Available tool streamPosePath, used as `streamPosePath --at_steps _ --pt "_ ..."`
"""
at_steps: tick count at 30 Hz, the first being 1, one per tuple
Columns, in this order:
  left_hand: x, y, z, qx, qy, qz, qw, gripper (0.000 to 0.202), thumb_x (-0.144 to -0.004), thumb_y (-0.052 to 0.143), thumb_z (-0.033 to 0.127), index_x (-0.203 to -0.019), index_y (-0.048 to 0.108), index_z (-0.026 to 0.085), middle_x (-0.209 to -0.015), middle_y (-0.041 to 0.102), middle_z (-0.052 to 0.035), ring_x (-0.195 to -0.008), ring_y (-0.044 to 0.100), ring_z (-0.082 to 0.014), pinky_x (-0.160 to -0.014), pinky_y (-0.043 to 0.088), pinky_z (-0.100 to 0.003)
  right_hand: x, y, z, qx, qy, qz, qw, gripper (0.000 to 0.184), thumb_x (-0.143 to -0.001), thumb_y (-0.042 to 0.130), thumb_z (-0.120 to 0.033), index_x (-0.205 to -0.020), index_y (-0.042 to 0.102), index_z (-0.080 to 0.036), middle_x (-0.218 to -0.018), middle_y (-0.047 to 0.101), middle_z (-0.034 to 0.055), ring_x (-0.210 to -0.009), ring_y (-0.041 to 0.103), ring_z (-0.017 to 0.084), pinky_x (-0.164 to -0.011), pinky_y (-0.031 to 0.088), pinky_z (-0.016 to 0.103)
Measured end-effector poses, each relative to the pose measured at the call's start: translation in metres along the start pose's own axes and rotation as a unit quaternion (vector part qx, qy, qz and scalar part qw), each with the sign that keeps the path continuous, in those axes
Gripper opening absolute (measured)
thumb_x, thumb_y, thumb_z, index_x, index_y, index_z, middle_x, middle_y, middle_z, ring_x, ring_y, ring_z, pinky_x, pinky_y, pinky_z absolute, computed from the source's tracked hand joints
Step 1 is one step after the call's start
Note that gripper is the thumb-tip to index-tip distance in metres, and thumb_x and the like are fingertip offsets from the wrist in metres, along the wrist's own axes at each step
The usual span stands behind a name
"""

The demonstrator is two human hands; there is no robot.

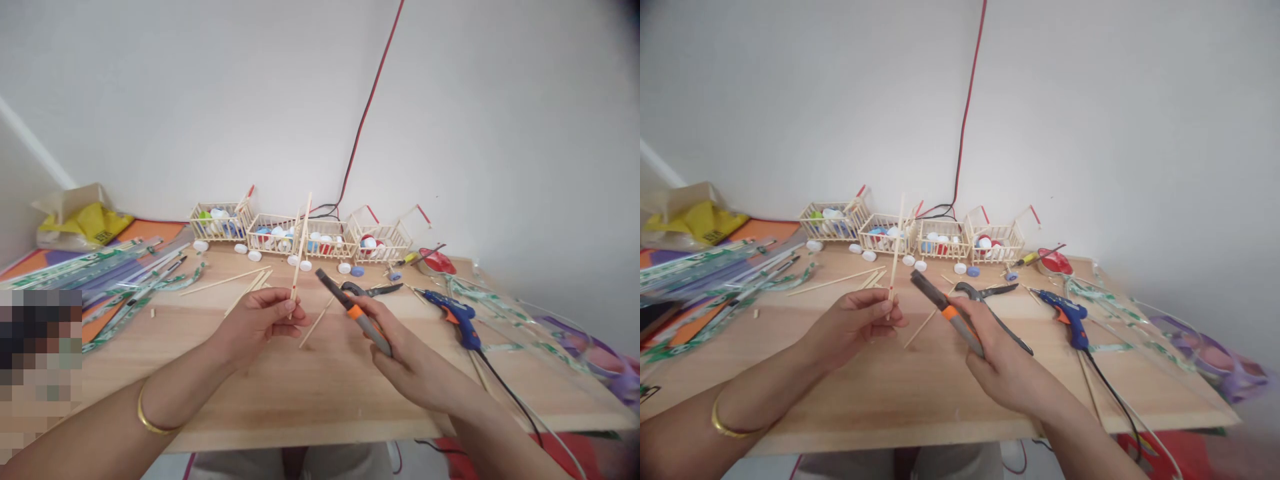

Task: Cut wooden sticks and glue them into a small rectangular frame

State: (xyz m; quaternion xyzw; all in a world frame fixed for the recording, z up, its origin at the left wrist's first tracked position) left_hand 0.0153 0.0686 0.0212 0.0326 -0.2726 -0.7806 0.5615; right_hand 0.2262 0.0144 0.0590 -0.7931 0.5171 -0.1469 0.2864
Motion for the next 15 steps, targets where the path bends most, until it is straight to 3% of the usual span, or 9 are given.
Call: streamPosePath --at_steps 3,15 --pt "0.001 0.002 -0.001 -0.004 0.002 -0.006 1.000 0.026 -0.062 0.079 0.026 -0.080 0.065 0.014 -0.070 0.069 -0.0037 -0.067 0.066 -0.0161 -0.059 0.054 -0.026 0.000 -0.001 -0.002 0.076 -0.022 -0.002 0.997 0.075 -0.067 0.042 -0.001 -0.136 0.029 -0.028 -0.135 0.039 0.0088 -0.127 0.037 0.025 -0.107 0.030 0.049" --pt "-0.002 0.001 -0.003 -0.059 0.034 -0.032 0.997 0.020 -0.066 0.075 0.031 -0.077 0.067 0.016 -0.070 0.070 -0.0042 -0.071 0.067 -0.0178 -0.062 0.054 -0.026 -0.014 0.002 -0.007 0.130 -0.058 -0.006 0.990 0.081 -0.063 0.040 0.003 -0.138 0.025 -0.026 -0.137 0.033 0.0100 -0.132 0.027 0.024 -0.109 0.027 0.048"
Point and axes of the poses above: each hand's wrist, its own x-axis away from the middle knuckle, its own y-axis out of the palm, z = x × y, the point moved 5 cm from there along -x, towards the middle knuckle
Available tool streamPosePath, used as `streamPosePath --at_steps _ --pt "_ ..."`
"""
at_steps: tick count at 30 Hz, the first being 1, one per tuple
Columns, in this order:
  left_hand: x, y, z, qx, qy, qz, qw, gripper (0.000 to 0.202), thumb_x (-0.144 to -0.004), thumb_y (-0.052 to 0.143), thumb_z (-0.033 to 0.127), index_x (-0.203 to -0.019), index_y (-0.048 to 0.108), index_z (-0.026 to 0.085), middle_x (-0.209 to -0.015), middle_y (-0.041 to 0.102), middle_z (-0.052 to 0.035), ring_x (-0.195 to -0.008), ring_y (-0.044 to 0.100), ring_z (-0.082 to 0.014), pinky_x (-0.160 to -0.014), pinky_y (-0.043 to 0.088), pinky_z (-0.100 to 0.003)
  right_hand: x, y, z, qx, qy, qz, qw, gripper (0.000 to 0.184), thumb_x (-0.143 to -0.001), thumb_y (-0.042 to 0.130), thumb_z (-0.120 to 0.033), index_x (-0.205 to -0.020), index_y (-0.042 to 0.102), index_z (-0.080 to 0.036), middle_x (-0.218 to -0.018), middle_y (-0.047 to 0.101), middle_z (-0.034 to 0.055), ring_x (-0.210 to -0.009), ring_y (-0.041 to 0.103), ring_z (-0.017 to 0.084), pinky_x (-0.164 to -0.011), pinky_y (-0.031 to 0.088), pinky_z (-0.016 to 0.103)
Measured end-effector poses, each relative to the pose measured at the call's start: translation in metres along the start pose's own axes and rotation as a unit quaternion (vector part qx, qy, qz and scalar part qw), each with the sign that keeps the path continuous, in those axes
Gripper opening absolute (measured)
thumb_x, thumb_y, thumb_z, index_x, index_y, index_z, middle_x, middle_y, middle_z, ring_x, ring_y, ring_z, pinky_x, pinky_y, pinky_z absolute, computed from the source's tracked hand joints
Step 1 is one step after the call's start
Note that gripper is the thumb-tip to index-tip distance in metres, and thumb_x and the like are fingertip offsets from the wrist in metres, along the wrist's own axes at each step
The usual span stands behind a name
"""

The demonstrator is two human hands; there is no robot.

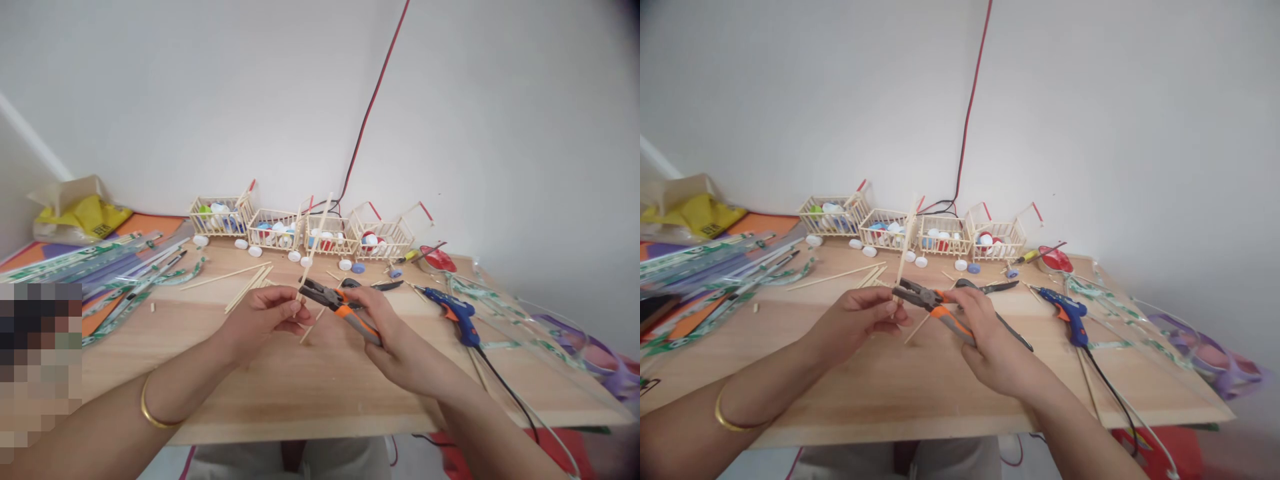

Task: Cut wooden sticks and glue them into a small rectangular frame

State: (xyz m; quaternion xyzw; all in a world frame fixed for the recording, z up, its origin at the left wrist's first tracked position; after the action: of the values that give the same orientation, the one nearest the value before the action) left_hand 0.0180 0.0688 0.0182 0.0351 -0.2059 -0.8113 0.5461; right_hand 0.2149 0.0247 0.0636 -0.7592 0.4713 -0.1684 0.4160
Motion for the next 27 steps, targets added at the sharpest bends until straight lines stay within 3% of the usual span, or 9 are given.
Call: streamPosePath --at_steps 7,11,15,19,27 --pt "0.001 0.004 0.005 -0.058 0.037 -0.025 0.997 0.013 -0.073 0.069 0.029 -0.077 0.072 0.017 -0.074 0.071 -0.0047 -0.072 0.067 -0.0170 -0.066 0.055 -0.027 -0.006 0.012 0.007 0.032 -0.005 0.013 0.999 0.086 -0.064 0.042 0.002 -0.143 0.021 -0.024 -0.143 0.025 0.0109 -0.137 0.018 0.026 -0.111 0.025 0.048" --pt "0.002 0.004 0.006 -0.070 0.034 -0.027 0.997 0.013 -0.071 0.070 0.029 -0.075 0.071 0.016 -0.072 0.071 -0.0057 -0.069 0.067 -0.0173 -0.063 0.055 -0.027 -0.006 0.012 0.006 -0.004 0.001 -0.013 1.000 0.085 -0.063 0.043 0.001 -0.142 0.023 -0.024 -0.141 0.030 0.0105 -0.135 0.024 0.025 -0.110 0.026 0.045" --pt "0.001 0.004 0.003 -0.038 -0.011 -0.028 0.999 0.017 -0.069 0.073 0.028 -0.077 0.068 0.015 -0.068 0.069 -0.0031 -0.067 0.067 -0.0161 -0.061 0.054 -0.026 -0.006 0.005 0.003 -0.067 0.044 -0.075 0.994 0.078 -0.066 0.042 -0.001 -0.139 0.031 -0.024 -0.139 0.039 0.0069 -0.129 0.036 0.023 -0.108 0.031 0.040" --pt "0.004 0.006 0.002 0.009 -0.062 -0.021 0.998 0.022 -0.066 0.076 0.027 -0.079 0.064 0.013 -0.067 0.068 -0.0018 -0.067 0.068 -0.0162 -0.059 0.054 -0.024 -0.005 0.004 0.005 -0.098 0.080 -0.121 0.985 0.074 -0.070 0.043 -0.004 -0.140 0.031 -0.026 -0.140 0.041 0.0048 -0.129 0.037 0.022 -0.106 0.031 0.039" --pt "0.006 0.002 -0.003 0.065 -0.137 0.018 0.988 0.019 -0.069 0.072 0.015 -0.084 0.060 0.012 -0.067 0.069 -0.0047 -0.067 0.069 -0.0182 -0.058 0.056 -0.023 -0.009 0.006 -0.001 -0.145 0.066 -0.188 0.969 0.061 -0.080 0.043 -0.009 -0.138 0.035 -0.023 -0.114 0.058 0.0064 -0.107 0.053 0.018 -0.092 0.043 0.033"
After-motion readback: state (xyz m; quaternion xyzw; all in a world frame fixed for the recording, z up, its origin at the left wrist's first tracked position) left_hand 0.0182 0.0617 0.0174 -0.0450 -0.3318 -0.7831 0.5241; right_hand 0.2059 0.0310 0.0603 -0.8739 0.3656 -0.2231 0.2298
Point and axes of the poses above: each hand's wrist, its own x-axis away from the middle knuckle, its own y-axis out of the palm, z = x × y, the point moved 5 cm from there along -x, towards the middle knuckle
